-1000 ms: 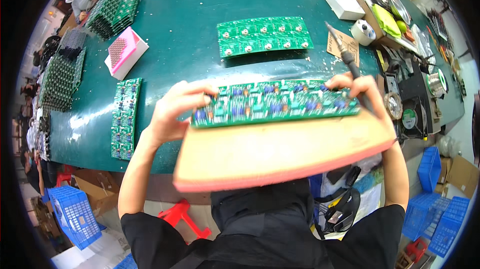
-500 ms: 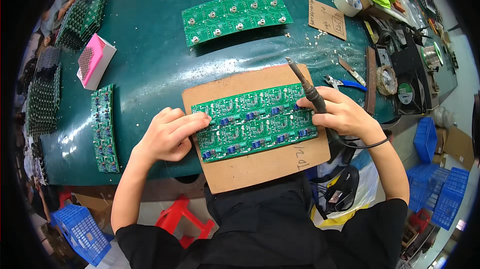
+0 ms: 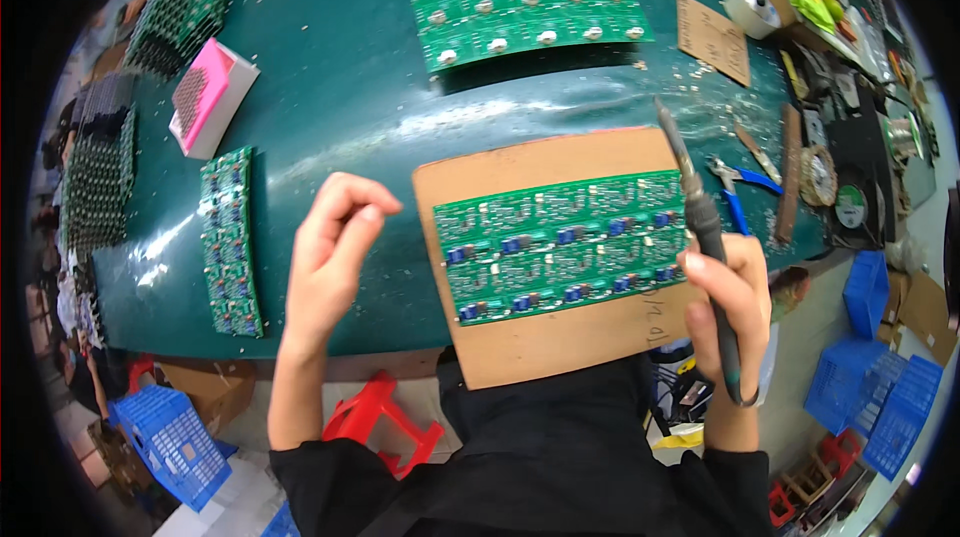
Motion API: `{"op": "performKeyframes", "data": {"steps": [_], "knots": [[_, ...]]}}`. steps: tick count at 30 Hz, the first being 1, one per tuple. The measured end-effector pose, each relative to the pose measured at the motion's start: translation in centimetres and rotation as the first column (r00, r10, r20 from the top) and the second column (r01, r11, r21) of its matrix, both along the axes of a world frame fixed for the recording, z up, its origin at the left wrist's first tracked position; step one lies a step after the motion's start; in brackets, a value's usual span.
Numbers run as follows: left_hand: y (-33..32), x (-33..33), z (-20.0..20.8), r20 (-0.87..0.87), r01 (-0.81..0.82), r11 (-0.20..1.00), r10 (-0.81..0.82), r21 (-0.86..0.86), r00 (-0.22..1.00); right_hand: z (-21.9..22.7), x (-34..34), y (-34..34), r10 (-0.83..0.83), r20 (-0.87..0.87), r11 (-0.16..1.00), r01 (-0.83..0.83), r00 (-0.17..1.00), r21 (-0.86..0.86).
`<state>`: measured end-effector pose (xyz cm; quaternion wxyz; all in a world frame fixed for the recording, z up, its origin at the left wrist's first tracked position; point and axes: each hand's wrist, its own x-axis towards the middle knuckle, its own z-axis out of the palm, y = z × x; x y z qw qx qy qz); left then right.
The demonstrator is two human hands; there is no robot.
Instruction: The person assembles circuit boards by inserting components into holes on the board by hand and soldering the connections using a soldering iron.
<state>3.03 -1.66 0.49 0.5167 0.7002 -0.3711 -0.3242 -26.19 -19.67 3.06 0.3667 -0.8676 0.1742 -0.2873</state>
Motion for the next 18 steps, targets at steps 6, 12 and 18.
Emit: {"op": "performKeyframes", "data": {"steps": [6,12,18], "knots": [[-0.8,-1.9,-0.8,-0.160,-0.120,0.987,0.102,-0.107,0.982,-4.2,2.3,0.7,-0.162,0.027,0.956,0.163,0.986,-0.243],[-1.0,-3.4,-0.4,0.050,-0.024,0.983,0.034,-0.184,0.998,-4.5,2.6,0.2,-0.247,-0.234,0.901,0.134,0.940,-0.413],[-2.2,-3.4,-1.3,0.663,0.190,0.967,-0.030,-0.171,0.748,-3.6,3.0,0.1,-0.263,-0.308,0.900,0.118,0.914,-0.420]]}}
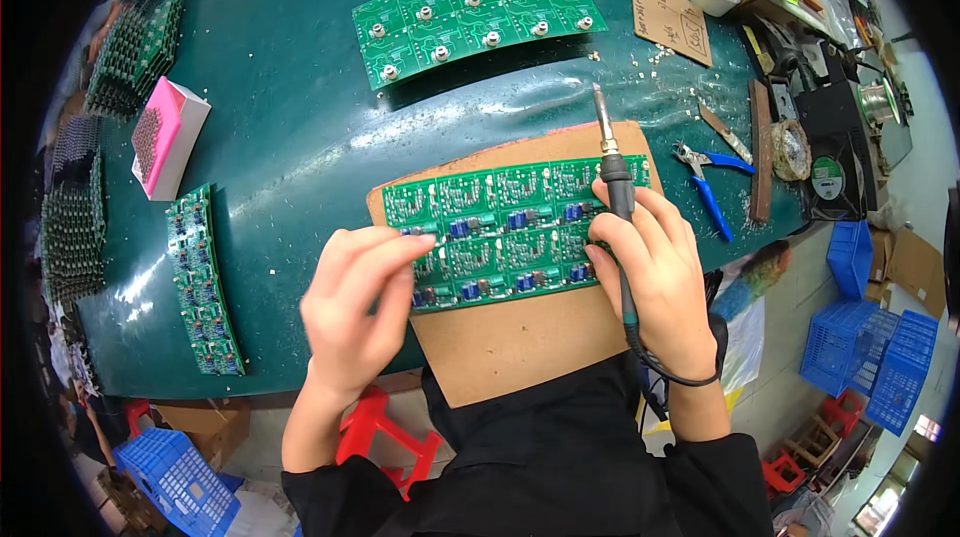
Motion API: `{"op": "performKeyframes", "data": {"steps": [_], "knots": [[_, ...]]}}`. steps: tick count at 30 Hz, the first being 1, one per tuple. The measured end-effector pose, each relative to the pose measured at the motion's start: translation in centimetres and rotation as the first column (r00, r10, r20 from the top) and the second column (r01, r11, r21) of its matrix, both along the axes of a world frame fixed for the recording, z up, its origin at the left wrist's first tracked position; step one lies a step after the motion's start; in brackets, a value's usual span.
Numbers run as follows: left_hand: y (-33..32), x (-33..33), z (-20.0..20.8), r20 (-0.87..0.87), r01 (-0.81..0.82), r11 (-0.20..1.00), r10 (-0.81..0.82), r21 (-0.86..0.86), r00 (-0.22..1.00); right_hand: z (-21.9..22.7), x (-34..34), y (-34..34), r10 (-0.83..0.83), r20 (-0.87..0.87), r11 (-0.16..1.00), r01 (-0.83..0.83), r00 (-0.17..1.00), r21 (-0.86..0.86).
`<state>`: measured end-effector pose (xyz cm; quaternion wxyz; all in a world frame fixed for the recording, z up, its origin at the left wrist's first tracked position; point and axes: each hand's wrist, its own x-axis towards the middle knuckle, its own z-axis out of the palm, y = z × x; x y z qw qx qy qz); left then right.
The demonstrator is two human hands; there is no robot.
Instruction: The person assembles circuit boards by inserting components into holes on the board by hand and soldering the connections using a soldering iron.
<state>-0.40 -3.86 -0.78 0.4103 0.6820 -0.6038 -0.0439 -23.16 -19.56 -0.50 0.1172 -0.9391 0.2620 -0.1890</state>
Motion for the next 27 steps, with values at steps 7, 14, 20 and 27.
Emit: {"op": "performKeyframes", "data": {"steps": [7,14,20,27], "knots": [[-1.3,-1.1,-1.9,0.224,-0.034,0.980,-0.012,0.198,0.975,0.1,-0.6,-1.0,0.043,-0.027,0.998,-0.042,0.999,0.044],[-1.3,-1.4,-1.5,0.126,-0.014,0.974,-0.015,0.225,0.992,1.1,-0.4,-2.4,0.123,-0.051,0.989,-0.118,0.991,0.095],[-0.7,-1.1,-0.8,0.107,-0.008,0.974,-0.017,0.228,0.994,1.0,-0.3,-2.2,0.129,0.000,0.987,-0.128,0.992,0.101],[0.2,0.9,0.0,-0.270,-0.159,0.979,0.189,0.131,0.944,0.9,-0.9,-1.8,0.111,0.026,0.990,-0.113,0.993,0.080]]}}
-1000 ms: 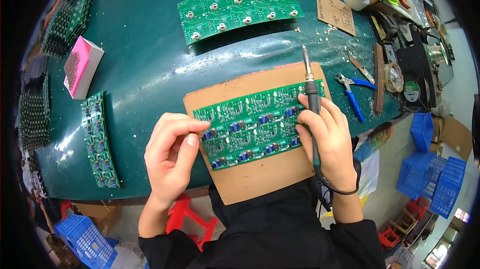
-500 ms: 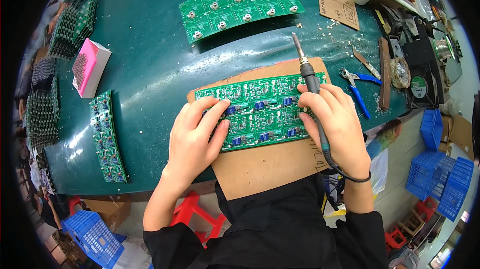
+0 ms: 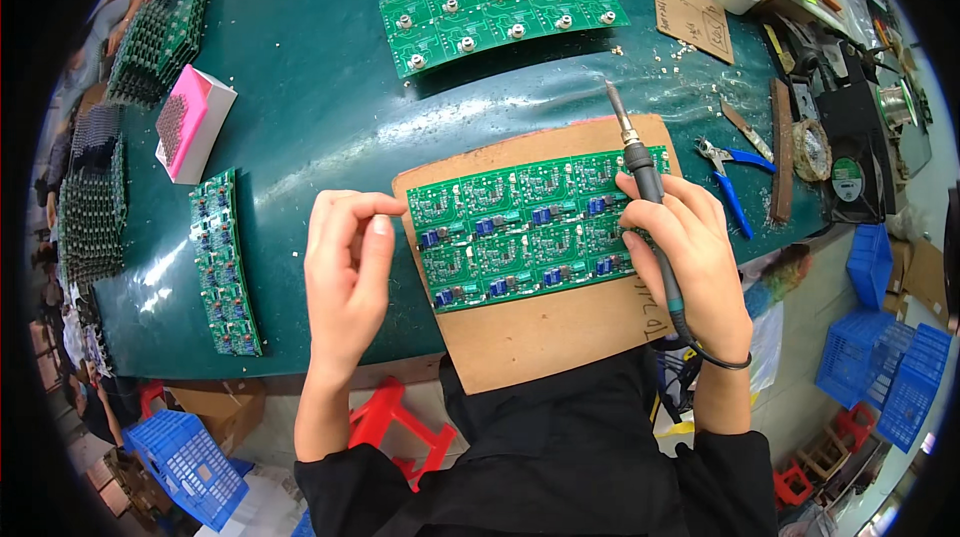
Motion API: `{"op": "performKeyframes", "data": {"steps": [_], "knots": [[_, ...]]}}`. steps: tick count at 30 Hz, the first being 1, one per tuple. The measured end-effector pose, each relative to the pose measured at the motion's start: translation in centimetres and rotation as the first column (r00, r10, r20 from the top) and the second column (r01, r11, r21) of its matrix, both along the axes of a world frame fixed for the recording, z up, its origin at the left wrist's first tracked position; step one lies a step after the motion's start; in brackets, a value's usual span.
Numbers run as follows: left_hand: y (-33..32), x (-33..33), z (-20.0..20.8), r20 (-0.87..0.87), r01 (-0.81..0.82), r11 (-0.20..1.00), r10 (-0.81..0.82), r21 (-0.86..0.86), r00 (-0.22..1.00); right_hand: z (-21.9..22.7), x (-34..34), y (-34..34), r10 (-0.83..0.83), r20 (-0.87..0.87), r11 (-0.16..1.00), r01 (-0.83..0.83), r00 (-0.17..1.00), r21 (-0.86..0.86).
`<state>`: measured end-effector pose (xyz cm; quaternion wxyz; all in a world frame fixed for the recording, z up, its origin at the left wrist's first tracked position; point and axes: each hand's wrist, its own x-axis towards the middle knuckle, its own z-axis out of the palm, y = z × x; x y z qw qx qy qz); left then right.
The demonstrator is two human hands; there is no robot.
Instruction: The person assembles circuit boards by inserting components into holes on the board by hand and soldering the connections using a soldering iron.
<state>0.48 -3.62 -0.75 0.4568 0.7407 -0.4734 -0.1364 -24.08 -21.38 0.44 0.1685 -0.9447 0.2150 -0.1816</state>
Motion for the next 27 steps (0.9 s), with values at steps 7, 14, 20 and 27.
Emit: {"op": "performKeyframes", "data": {"steps": [7,14,20,27], "knots": [[2.1,-0.1,0.3,-0.298,-0.086,0.996,0.076,-0.020,0.951,0.5,-1.1,1.5,-0.240,0.300,0.941,0.146,0.923,0.304],[1.2,0.1,-0.6,0.144,0.212,0.976,-0.204,-0.046,0.968,-0.4,-1.2,4.6,-0.157,0.415,0.950,0.023,0.896,0.310],[0.6,0.4,-1.7,0.346,0.377,0.926,-0.363,0.028,0.865,0.3,-1.2,4.5,-0.166,0.360,0.972,0.092,0.918,0.214],[0.2,0.5,-2.1,0.217,0.333,0.942,-0.334,0.043,0.917,0.1,-0.6,5.6,-0.185,0.420,0.923,0.011,0.888,0.385]]}}
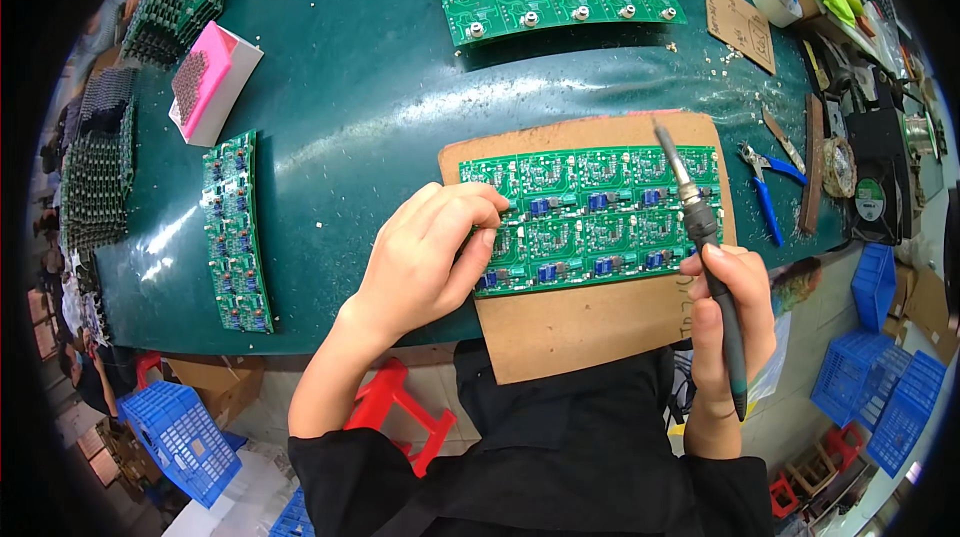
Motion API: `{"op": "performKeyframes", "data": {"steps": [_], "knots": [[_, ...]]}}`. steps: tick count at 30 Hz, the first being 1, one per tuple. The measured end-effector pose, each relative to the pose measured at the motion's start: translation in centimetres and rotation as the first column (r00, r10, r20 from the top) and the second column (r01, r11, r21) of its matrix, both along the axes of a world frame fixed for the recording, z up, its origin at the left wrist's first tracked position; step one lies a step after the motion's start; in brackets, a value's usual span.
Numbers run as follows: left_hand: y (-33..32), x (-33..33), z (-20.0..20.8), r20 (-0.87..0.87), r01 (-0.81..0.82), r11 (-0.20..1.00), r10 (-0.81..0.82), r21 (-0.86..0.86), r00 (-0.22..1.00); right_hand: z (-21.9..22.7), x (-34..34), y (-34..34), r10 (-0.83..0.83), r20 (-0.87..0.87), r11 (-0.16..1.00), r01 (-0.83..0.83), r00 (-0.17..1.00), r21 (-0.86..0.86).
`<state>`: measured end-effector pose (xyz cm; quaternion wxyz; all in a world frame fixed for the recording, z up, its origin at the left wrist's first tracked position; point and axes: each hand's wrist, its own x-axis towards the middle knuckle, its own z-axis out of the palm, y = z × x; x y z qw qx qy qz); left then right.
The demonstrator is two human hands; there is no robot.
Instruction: The person assembles circuit boards by inserting components into holes on the board by hand and soldering the connections using a soldering iron.
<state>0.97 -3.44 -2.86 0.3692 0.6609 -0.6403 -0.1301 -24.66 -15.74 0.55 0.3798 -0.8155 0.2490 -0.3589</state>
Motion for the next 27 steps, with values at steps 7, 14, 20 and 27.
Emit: {"op": "performKeyframes", "data": {"steps": [7,14,20,27], "knots": [[-0.4,-0.2,0.4,0.022,0.002,0.999,-0.001,-0.034,1.000,0.1,1.0,1.3,0.110,0.036,0.959,-0.115,0.993,0.259],[-3.5,-1.0,0.6,-0.069,-0.122,0.992,0.119,-0.043,0.990,-0.3,2.3,1.3,0.136,0.063,0.948,-0.148,0.989,0.281],[-4.4,-0.6,-1.0,0.014,-0.157,0.987,0.157,-0.036,0.987,-1.0,2.9,1.0,0.124,0.044,0.958,-0.131,0.991,0.254],[-4.2,-0.8,-0.9,-0.038,-0.219,0.976,0.219,-0.017,0.975,-1.0,4.2,1.2,0.082,0.054,0.955,-0.094,0.995,0.283]]}}
